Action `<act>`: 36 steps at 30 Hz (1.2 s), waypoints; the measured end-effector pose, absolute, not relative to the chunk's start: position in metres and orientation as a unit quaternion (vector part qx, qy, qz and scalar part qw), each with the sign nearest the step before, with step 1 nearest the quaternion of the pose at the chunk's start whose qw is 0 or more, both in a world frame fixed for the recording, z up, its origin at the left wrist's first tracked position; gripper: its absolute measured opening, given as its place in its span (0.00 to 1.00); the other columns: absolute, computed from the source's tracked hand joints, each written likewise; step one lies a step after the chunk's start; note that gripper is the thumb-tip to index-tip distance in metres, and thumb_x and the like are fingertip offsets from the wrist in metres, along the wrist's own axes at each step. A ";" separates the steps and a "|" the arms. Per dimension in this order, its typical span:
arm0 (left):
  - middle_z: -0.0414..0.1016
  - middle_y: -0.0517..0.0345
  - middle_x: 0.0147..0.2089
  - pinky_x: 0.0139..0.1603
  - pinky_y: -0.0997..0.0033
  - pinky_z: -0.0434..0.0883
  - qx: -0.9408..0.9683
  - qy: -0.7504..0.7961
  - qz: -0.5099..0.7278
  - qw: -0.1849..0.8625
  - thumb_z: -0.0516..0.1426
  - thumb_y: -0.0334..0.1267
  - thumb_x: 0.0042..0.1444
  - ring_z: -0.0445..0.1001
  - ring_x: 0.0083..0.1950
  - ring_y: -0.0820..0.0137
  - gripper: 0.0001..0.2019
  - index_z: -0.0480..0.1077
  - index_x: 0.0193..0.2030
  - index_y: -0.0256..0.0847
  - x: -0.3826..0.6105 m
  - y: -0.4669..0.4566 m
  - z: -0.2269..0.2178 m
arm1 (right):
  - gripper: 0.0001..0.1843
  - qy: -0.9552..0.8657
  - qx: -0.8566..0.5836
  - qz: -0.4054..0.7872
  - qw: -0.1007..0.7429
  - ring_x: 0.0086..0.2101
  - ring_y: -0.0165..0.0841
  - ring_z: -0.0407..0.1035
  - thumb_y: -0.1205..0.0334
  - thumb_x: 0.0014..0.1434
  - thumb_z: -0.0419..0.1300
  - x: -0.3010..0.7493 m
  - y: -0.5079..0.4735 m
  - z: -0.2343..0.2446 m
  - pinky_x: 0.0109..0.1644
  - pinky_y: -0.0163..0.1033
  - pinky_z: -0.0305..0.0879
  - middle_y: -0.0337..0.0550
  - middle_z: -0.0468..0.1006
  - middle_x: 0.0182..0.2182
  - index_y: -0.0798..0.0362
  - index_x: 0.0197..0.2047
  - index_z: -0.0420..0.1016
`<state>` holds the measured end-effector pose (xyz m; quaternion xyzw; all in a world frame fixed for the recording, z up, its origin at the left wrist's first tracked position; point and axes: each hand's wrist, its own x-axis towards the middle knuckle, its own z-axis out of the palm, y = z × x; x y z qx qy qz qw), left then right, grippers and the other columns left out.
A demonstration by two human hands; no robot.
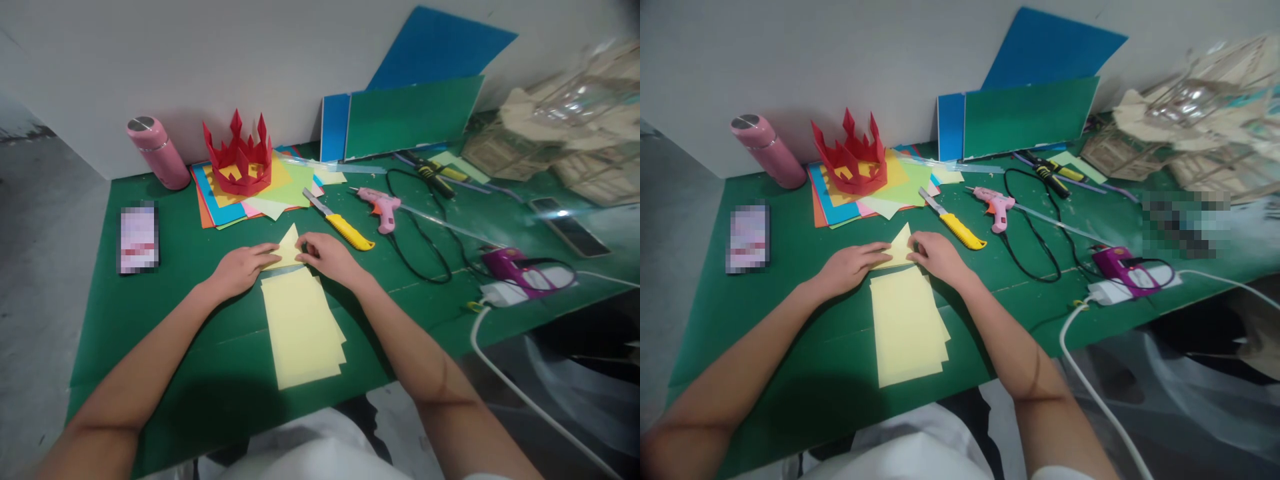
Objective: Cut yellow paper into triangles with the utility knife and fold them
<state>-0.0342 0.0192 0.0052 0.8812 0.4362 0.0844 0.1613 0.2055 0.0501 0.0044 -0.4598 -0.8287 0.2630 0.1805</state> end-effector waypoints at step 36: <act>0.67 0.59 0.65 0.47 0.64 0.73 0.891 0.419 0.095 0.147 0.45 0.38 0.68 0.75 0.54 0.63 0.18 0.72 0.56 0.49 -0.035 0.021 0.002 | 0.17 -0.968 -0.221 0.032 0.116 0.39 0.35 0.66 0.66 0.69 0.47 0.190 0.033 0.003 0.41 0.40 0.57 0.48 0.77 0.42 0.54 0.51 0.75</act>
